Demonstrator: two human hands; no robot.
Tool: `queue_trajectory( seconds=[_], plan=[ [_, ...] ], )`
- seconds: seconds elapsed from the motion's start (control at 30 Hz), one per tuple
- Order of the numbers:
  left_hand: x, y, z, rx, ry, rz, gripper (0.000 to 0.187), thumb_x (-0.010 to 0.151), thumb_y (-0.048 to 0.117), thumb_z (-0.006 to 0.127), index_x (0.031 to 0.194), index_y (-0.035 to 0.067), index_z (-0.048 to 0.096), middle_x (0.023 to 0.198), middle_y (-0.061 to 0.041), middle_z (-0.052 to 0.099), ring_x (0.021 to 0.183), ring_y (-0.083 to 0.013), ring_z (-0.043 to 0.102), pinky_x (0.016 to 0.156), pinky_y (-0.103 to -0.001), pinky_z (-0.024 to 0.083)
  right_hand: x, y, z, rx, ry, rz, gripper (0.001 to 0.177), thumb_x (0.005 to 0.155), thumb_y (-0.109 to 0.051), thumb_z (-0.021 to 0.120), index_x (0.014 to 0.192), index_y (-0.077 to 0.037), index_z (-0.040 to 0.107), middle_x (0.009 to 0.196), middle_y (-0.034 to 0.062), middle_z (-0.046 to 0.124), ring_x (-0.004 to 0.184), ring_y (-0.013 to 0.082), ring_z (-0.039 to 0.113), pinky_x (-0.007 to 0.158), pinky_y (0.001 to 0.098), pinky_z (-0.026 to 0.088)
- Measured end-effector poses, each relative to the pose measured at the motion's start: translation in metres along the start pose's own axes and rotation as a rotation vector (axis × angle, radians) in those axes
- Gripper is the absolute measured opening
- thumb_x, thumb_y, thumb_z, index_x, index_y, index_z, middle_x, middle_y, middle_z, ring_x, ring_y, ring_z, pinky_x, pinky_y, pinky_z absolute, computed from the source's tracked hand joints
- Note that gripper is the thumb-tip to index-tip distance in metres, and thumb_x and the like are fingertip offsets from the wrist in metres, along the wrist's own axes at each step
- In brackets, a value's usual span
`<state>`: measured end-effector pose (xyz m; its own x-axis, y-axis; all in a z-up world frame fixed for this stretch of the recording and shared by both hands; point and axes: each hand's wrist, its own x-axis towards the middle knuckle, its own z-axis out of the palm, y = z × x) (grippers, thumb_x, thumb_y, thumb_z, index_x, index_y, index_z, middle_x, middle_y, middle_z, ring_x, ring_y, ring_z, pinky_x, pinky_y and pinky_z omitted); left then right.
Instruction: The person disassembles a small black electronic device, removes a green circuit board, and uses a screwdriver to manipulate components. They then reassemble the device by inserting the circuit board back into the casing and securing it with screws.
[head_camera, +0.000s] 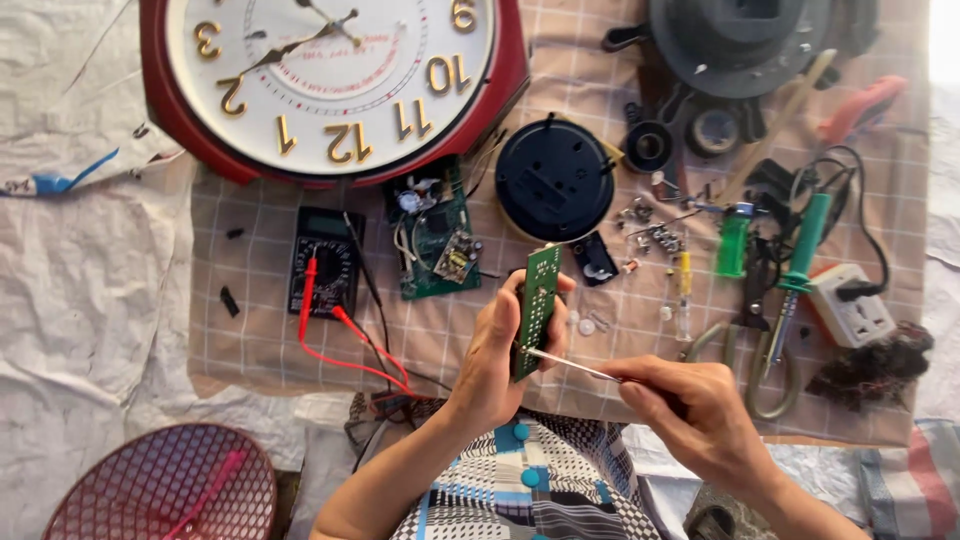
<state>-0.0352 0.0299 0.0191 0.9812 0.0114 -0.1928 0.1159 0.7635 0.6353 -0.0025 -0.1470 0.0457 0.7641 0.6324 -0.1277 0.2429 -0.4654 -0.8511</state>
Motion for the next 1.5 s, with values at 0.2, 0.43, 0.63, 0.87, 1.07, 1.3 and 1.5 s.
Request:
queue_trajectory(
  seconds=[0.2,0.43,0.63,0.87,1.07,1.3,1.5],
  plan=[
    [-0.002,0.006,-0.007,-0.081,0.087,-0.114,0.057,0.081,0.050,0.043,0.108,0.000,0.046,0.069,-0.002,0.044,0.050,-0.0071,0.036,0.044,-0.016,0.028,-0.008,-0.008,0.002,-0.126,0.181,-0.090,0.021,0.077,-0.023,0.052,0.084,-0.010,0.066,0.061,-0.0031,0.066,0.036,0.0033,0.044,0.036,0.0169,0.033],
    [-0.004,0.006,-0.004,-0.094,0.095,-0.141,0.059,0.075,0.053,0.050,0.103,0.001,0.046,0.068,0.000,0.042,0.051,-0.0051,0.036,0.043,-0.015,0.026,-0.007,-0.017,0.011,-0.256,0.224,-0.162,0.018,0.080,-0.021,0.049,0.085,-0.010,0.063,0.061,-0.0035,0.061,0.042,0.0077,0.049,0.042,0.0191,0.038],
    [-0.005,0.005,-0.002,-0.066,0.110,-0.093,0.055,0.077,0.049,0.050,0.103,0.000,0.046,0.069,-0.001,0.043,0.051,-0.0057,0.037,0.044,-0.016,0.027,-0.004,-0.019,0.013,-0.252,0.206,-0.199,0.017,0.080,-0.019,0.050,0.086,-0.009,0.062,0.057,-0.0025,0.057,0.040,0.0097,0.046,0.042,0.0199,0.037],
    [-0.006,0.006,0.001,-0.078,0.086,-0.090,0.053,0.079,0.048,0.049,0.103,0.001,0.046,0.068,-0.001,0.043,0.052,-0.0055,0.037,0.043,-0.016,0.027,-0.004,-0.019,0.013,-0.277,0.212,-0.192,0.017,0.080,-0.020,0.050,0.086,-0.010,0.062,0.055,-0.0028,0.053,0.040,0.0098,0.044,0.041,0.0202,0.036],
    [-0.006,0.007,0.002,-0.088,0.084,-0.087,0.053,0.080,0.048,0.048,0.104,0.001,0.045,0.069,-0.001,0.043,0.052,-0.0058,0.037,0.045,-0.017,0.028,-0.005,-0.018,0.015,-0.253,0.223,-0.205,0.017,0.080,-0.020,0.050,0.084,-0.008,0.062,0.054,-0.0025,0.054,0.040,0.0096,0.044,0.040,0.0201,0.036],
    [-0.011,0.006,-0.003,0.269,-0.027,0.133,0.045,0.089,0.044,0.038,0.106,0.002,0.043,0.073,0.002,0.043,0.059,-0.0054,0.038,0.053,-0.016,0.034,-0.008,-0.019,0.013,-0.234,0.208,-0.141,0.016,0.078,-0.019,0.053,0.085,-0.010,0.064,0.059,-0.0037,0.061,0.042,0.0068,0.051,0.042,0.0180,0.039],
    [-0.015,0.015,-0.005,0.935,-0.120,0.477,0.050,0.091,0.050,0.030,0.108,0.004,0.040,0.089,-0.010,0.049,0.071,-0.0199,0.051,0.065,-0.029,0.042,-0.005,0.011,-0.002,0.312,-0.270,0.310,0.048,0.080,-0.039,0.046,0.068,-0.003,0.076,0.046,-0.0007,0.038,0.042,0.0102,0.030,0.041,0.0247,0.022]
  ],
)
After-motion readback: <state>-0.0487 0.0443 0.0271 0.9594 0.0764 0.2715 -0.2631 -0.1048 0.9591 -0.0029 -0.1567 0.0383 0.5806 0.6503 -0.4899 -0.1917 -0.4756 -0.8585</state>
